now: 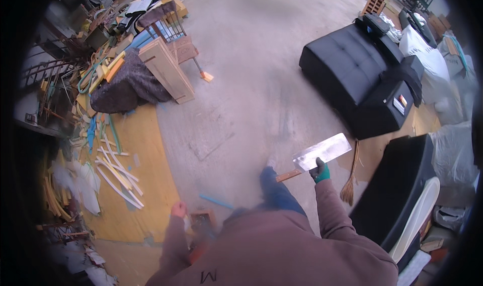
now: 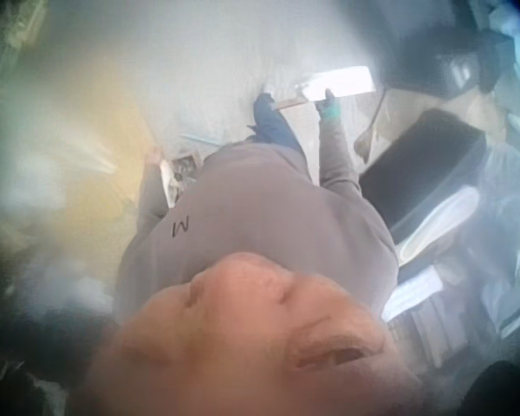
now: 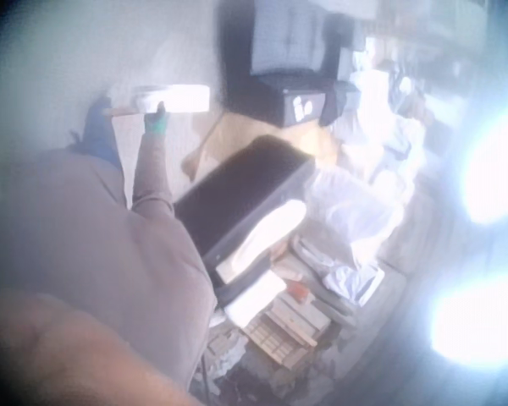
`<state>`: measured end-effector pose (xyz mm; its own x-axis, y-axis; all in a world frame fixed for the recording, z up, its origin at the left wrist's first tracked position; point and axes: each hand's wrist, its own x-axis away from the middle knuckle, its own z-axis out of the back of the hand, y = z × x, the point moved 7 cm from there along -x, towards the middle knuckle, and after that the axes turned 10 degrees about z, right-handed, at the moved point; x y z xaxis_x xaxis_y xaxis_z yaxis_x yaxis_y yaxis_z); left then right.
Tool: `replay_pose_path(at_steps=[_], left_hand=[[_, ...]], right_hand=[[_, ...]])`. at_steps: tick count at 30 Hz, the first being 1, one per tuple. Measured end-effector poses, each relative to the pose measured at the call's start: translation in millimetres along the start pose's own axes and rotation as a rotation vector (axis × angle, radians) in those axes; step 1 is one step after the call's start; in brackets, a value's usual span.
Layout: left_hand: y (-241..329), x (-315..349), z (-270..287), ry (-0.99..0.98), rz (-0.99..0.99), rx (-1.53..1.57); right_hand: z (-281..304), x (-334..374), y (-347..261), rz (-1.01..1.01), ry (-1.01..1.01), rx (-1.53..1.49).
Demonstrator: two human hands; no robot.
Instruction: The person gathers foam strips from a cluttered floor, places them on a cushioned chair, and uses a large knife to cut the foam into smaller pieces. The person repeatedly measures and slices the foam, stacking the cut pieces on the chair.
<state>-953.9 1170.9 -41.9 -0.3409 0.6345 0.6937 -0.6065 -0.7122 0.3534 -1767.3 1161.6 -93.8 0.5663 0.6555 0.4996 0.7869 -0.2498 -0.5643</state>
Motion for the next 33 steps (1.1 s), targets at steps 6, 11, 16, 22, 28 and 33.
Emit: replay_pose_path(at_steps=[6,11,16,22,28,33], left_hand=[[50.7,44.2,-99.0,-0.352,0.236,-0.087],[162.0,-28.0,-145.0,-0.453,0.225,-0.128],[278.7,-193.2,-120.2,-0.474,0.192,-0.247],[541.3,-397.7,51.8,-0.060,0.078,0.148],[800.3,-446.0,95.8,-0.156,-0.159,0.445],[878.1,-435.1,53.1,-0.218,-0.061,0.249]], right_hand=[[-201.7,-135.9,39.1,-0.161,-0.058,0.216],[-365.8,-252.0,72.0,-0.173,-0.288,0.135],[-442.4,-362.9,115.0,-0.141,-0.105,0.247],[-498.7,-460.2,154.0,-0.198,-0.001,0.346],[-527.2,-594.6,219.6,-0.200,-0.067,0.494],[-515.9,-712.7,291.1,-0.342,0.059,0.477]])
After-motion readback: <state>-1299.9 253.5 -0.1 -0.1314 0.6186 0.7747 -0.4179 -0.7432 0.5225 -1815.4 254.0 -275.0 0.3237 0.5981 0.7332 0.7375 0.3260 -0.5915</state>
